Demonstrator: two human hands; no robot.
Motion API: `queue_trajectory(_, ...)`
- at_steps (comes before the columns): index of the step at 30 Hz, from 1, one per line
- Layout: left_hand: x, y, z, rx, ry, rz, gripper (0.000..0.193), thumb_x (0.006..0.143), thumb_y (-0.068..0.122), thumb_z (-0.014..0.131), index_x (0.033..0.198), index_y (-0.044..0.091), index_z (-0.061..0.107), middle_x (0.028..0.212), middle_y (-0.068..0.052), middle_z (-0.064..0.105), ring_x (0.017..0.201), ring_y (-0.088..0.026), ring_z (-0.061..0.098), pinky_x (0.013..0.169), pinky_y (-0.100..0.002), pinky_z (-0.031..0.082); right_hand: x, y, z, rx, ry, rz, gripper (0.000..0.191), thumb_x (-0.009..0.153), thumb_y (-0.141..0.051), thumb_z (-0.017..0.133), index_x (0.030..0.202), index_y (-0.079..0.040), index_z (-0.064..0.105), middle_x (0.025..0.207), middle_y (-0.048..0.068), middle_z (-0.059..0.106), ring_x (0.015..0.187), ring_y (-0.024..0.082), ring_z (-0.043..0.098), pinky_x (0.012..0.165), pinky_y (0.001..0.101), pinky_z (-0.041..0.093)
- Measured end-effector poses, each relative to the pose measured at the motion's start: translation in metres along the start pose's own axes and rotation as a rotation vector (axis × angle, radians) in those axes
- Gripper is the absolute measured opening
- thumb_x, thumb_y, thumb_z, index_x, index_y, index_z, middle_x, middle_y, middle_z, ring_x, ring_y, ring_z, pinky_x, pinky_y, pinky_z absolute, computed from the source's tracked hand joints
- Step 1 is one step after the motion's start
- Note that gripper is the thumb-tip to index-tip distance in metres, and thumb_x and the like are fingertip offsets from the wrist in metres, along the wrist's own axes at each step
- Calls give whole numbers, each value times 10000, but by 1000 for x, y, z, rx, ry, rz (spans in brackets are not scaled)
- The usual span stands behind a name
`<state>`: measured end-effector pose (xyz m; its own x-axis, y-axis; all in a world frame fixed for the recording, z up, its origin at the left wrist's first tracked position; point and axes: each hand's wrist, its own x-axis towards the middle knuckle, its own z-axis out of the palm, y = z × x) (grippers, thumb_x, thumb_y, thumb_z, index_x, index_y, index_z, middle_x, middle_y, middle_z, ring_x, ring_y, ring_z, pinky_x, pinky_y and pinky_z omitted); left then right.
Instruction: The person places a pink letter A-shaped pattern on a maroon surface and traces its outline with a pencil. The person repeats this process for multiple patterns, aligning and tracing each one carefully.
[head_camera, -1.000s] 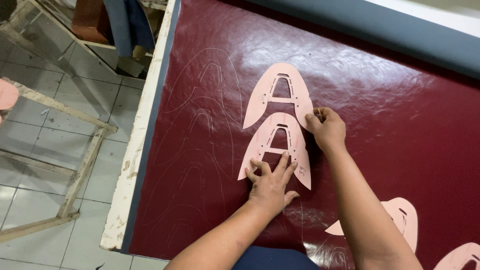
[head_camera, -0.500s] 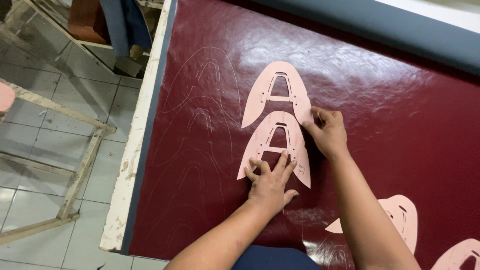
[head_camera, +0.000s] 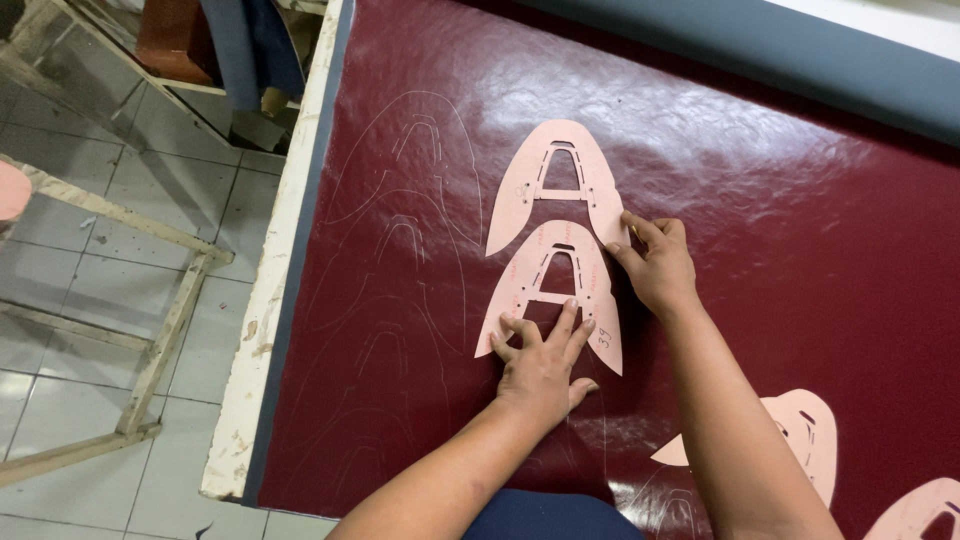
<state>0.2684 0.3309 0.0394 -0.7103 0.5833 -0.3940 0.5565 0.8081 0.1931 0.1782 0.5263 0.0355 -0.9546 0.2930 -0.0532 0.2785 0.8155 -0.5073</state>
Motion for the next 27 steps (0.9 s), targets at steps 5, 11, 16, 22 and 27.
queue_trajectory(5, -1, 0, -1, -1, 2, 3, 920, 915, 718, 497, 1638, 282, 133, 1704, -55, 12, 1262, -671, 319, 913, -816, 419, -1, 1, 0, 19, 2, -3, 531, 848, -324, 809, 1346, -189, 686, 1152, 76, 552, 947, 214, 609, 857, 364, 518)
queue_trajectory(11, -2, 1, -1, -23, 25, -9, 920, 903, 701, 534, 1630, 295, 142, 1700, -36, 29, 1266, -671, 315, 929, -821, 401, -35, 14, -1, 54, 103, -69, 410, 915, -326, 789, 1266, -123, 728, 1064, 92, 638, 942, 206, 633, 840, 359, 530)
queue_trajectory(16, -4, -2, 3, -38, 75, 7, 924, 891, 675, 583, 1616, 240, 209, 1696, -59, 72, 1254, -665, 337, 922, -795, 424, -92, 21, -3, 98, -48, -24, 499, 844, -352, 789, 1292, -150, 699, 1128, 54, 640, 933, 181, 664, 820, 336, 553)
queue_trajectory(22, -10, -23, 16, -121, 422, 4, 750, 962, 422, 629, 1553, 25, 391, 1599, -192, 343, 1208, -464, 504, 963, -541, 545, -105, 21, -5, 10, -115, 35, 584, 820, -374, 795, 1365, -206, 665, 1188, 43, 589, 925, 195, 642, 813, 356, 542)
queue_trajectory(27, -19, -80, 12, -247, 351, -176, 507, 1038, 202, 514, 1505, 7, 495, 1542, -137, 444, 1217, -296, 528, 1073, -432, 450, -103, 22, -9, -4, -132, 43, 570, 834, -389, 775, 1368, -226, 662, 1180, 33, 581, 904, 188, 634, 795, 358, 539)
